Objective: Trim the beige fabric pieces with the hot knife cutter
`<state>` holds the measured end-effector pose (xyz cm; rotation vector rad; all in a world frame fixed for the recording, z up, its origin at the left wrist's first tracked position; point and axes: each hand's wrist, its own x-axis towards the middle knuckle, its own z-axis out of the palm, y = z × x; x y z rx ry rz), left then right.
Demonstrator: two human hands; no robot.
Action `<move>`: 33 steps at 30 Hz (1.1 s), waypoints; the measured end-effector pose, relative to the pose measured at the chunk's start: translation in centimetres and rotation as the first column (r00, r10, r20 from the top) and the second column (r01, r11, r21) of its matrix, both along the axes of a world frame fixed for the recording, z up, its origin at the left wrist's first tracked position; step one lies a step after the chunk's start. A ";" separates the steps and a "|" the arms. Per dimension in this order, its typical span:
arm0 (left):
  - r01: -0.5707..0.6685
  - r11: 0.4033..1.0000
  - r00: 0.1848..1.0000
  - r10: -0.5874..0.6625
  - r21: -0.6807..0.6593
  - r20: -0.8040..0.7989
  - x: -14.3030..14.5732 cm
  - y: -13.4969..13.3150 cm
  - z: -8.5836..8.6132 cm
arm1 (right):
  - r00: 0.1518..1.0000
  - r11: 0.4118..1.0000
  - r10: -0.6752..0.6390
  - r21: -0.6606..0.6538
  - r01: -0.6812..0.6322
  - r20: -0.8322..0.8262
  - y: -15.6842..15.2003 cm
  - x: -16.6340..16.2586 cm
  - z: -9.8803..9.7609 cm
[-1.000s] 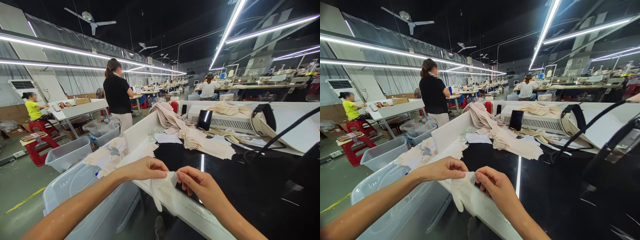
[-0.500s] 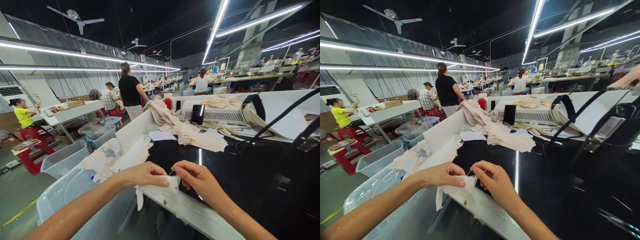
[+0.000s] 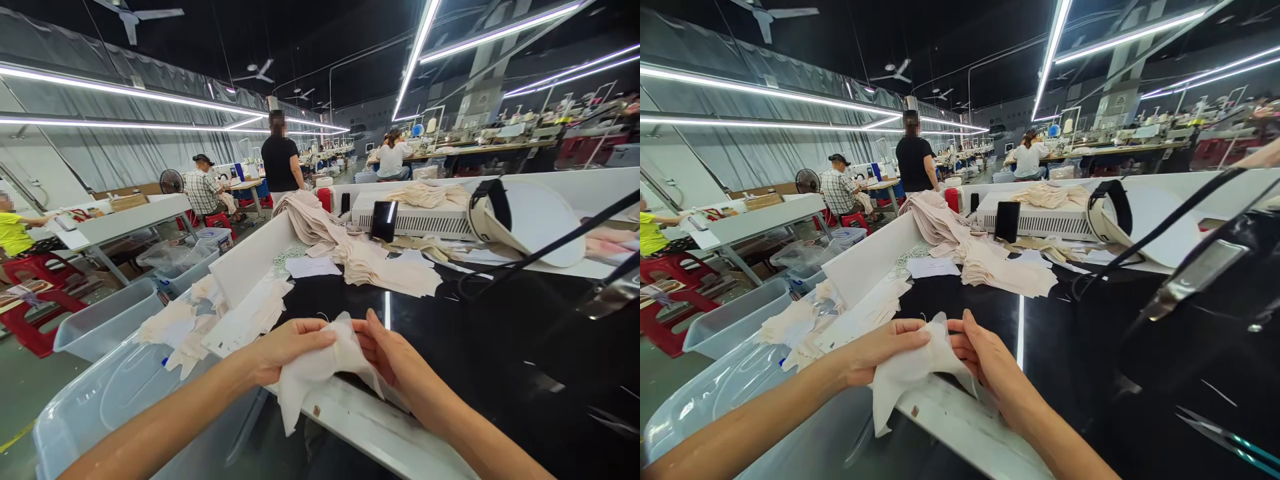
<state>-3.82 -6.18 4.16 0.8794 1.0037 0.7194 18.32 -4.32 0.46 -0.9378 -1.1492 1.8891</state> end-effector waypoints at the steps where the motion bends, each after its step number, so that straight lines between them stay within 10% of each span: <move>1: -0.027 1.000 1.000 0.027 -0.002 0.002 0.1 0.3 -0.1 | 1.000 1.000 0.025 -0.008 -0.025 -0.004 -0.2 0.3 -0.1; 12: -0.042 0.992 0.989 0.058 0.119 -0.134 0.4 1.6 -0.9 | 0.951 0.972 0.231 0.000 -0.236 0.204 -1.1 0.9 0.3; 33: 0.076 0.950 0.939 0.034 0.303 -0.343 2.3 4.3 -3.0 | 0.878 0.957 0.236 0.058 -0.285 0.416 -2.3 2.8 0.1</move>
